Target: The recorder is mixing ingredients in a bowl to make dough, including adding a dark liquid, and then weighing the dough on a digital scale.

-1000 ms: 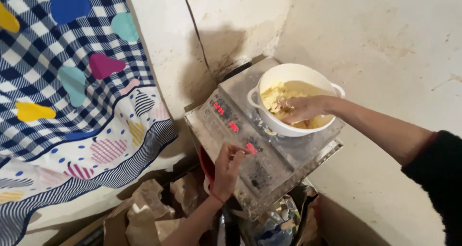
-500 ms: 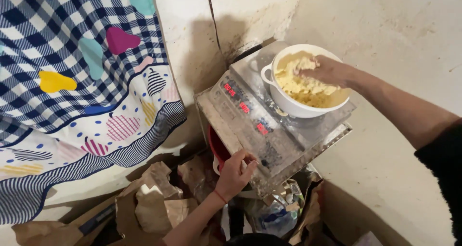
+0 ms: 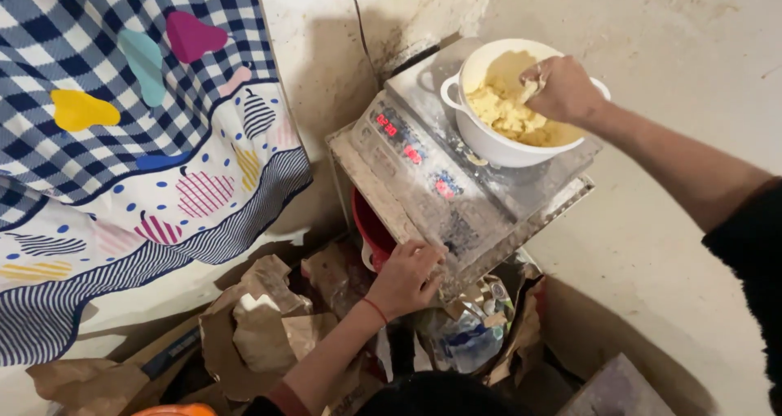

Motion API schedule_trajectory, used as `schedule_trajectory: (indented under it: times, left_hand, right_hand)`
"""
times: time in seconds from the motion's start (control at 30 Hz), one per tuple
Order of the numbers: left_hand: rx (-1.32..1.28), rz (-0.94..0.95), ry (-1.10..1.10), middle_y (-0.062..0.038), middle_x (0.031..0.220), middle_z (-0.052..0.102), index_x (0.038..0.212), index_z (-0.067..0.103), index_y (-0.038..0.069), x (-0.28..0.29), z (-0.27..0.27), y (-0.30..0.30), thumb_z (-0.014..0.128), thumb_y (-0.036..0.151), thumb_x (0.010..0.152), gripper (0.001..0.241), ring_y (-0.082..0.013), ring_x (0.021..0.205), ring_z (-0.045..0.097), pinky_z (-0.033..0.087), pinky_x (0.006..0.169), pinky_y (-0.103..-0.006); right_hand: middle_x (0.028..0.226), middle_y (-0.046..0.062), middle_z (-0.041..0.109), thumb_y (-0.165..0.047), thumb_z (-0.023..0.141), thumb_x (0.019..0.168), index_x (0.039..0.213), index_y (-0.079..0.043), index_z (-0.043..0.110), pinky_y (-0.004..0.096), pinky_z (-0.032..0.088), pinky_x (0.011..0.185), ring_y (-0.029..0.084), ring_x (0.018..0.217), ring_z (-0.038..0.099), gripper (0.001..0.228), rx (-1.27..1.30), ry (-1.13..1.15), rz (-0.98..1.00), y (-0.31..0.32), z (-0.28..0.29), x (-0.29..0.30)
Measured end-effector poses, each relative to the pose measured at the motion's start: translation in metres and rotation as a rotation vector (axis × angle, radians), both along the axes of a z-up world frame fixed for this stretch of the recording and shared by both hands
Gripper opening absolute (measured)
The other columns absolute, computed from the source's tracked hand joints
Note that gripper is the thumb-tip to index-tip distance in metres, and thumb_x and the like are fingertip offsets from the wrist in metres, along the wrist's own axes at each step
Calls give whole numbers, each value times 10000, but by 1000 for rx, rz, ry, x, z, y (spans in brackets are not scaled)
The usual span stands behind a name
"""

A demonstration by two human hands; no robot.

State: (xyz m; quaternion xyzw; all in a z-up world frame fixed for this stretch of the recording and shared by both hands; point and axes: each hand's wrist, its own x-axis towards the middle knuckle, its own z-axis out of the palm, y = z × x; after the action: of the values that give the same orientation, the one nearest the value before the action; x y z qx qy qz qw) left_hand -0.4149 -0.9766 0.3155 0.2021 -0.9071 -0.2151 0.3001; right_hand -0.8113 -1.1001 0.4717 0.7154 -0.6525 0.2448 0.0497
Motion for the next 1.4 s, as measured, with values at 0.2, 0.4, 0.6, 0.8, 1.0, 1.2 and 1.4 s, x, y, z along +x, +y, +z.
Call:
schedule_trajectory:
  times: [0.2, 0.4, 0.6, 0.8, 1.0, 1.2, 1.4]
  left_hand:
    - [-35, -14, -62, -101, 1191, 684, 1429, 538, 74, -2, -8, 1, 711, 209, 881, 590, -338, 1233, 540, 430, 1033, -473]
    - [-79, -19, -57, -90, 1191, 698, 1428, 531, 50, -3, -4, 3, 703, 203, 865, 608, -316, 1224, 553, 422, 1057, -458]
    - [-97, -32, -72, -68, 1154, 712, 1436, 515, 25, -3, -4, 5, 684, 201, 865, 621, -315, 1226, 544, 413, 1050, -463]
    - [-121, -38, -110, -91, 1152, 697, 1413, 525, 5, -5, -2, 6, 671, 208, 880, 589, -302, 1226, 553, 411, 1025, -455]
    - [-182, -2, -182, -122, 1143, 683, 1345, 571, 12, -3, -21, 1, 664, 207, 886, 507, -308, 1199, 556, 418, 1032, -457]
    - [-248, -46, -137, -133, 1190, 657, 1374, 568, -26, -9, -23, 0, 653, 187, 902, 524, -310, 1203, 547, 420, 1021, -458]
    - [-252, -48, -136, -141, 1266, 664, 1255, 596, 15, -11, -26, -2, 658, 187, 837, 456, -309, 1196, 549, 416, 1019, -461]
  right_hand:
    - [1005, 214, 711, -146, 721, 735, 1203, 4, 612, 449, 560, 820, 362, 929, 696, 504, 296, 5, 330, 13, 33, -9]
    - [1090, 232, 729, -192, 718, 851, 1291, -29, 656, 465, 552, 899, 381, 991, 705, 473, 292, 120, 133, 32, 56, 7]
    - [1099, 229, 738, -200, 716, 862, 1272, -22, 672, 460, 546, 909, 374, 1012, 709, 449, 227, 122, 152, 38, 60, 7]
    - [1069, 250, 734, -217, 710, 878, 1259, -31, 696, 474, 547, 898, 397, 991, 707, 424, 238, 164, 114, 41, 64, 8]
    - [1067, 248, 735, -225, 713, 875, 1249, -30, 699, 470, 547, 903, 391, 994, 713, 422, 253, 159, 94, 46, 67, 9]
    - [1071, 245, 735, -254, 719, 893, 1260, -40, 697, 476, 543, 894, 392, 997, 707, 426, 273, 163, 89, 47, 68, 14]
    - [1054, 243, 742, -259, 718, 898, 1283, -68, 699, 473, 548, 907, 390, 997, 716, 431, 309, 175, 67, 47, 70, 15]
